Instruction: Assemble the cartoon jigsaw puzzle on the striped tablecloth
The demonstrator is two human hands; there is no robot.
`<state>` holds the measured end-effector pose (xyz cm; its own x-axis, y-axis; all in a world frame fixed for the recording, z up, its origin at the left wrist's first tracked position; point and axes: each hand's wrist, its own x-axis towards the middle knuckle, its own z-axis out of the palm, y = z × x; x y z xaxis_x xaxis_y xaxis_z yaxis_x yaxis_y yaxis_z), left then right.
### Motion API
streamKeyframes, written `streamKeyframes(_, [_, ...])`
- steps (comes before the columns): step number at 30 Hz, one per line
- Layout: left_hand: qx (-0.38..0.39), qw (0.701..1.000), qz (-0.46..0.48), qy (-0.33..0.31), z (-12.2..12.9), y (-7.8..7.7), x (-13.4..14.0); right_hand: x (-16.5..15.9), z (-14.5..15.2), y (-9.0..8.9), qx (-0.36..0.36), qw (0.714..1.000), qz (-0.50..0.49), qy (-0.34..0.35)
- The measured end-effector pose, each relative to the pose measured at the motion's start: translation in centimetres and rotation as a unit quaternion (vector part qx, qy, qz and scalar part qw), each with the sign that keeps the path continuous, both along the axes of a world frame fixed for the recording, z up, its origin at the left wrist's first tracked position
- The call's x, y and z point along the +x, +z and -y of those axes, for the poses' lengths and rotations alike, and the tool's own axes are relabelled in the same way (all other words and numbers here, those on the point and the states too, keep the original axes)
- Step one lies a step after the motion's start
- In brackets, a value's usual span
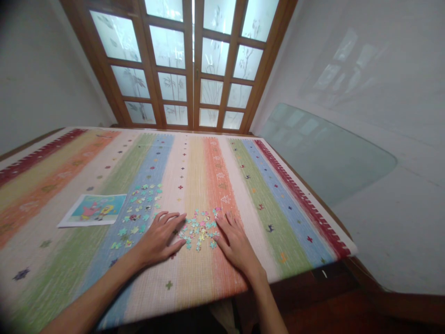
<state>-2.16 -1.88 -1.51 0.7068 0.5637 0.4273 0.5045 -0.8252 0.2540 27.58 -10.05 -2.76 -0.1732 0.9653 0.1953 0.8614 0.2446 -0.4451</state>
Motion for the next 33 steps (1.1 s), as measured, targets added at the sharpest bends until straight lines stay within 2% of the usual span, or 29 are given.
streamKeyframes(5, [0.006, 1.000, 0.011, 0.005, -0.1, 0.0, 0.1, -0.3, -0.4, -0.2, 0.010, 1.000, -0.013, 0.007])
streamKeyframes(10, [0.004, 0.999, 0.039, 0.031, -0.1, 0.7, -0.4, -0.9, -1.2, -0.3, -0.014, 0.999, 0.031, -0.005])
streamKeyframes(16, [0.000, 0.999, 0.032, 0.018, 0.0, 1.1, -0.8, -1.7, -2.7, 0.4, -0.020, 0.997, 0.058, 0.038])
streamKeyframes(25, [-0.003, 0.999, 0.017, 0.040, -0.2, 0.3, -0.4, -4.1, -2.5, 2.5, 0.000, 0.993, 0.049, 0.105])
streamKeyframes(28, [-0.001, 0.999, 0.017, 0.041, -0.2, 0.3, -0.4, -4.7, -2.9, 2.6, 0.010, 0.992, 0.054, 0.118])
streamKeyframes(33, [0.005, 0.999, 0.027, 0.047, -0.1, 0.6, -0.5, -5.3, -4.0, 2.1, -0.016, 0.983, 0.077, 0.163])
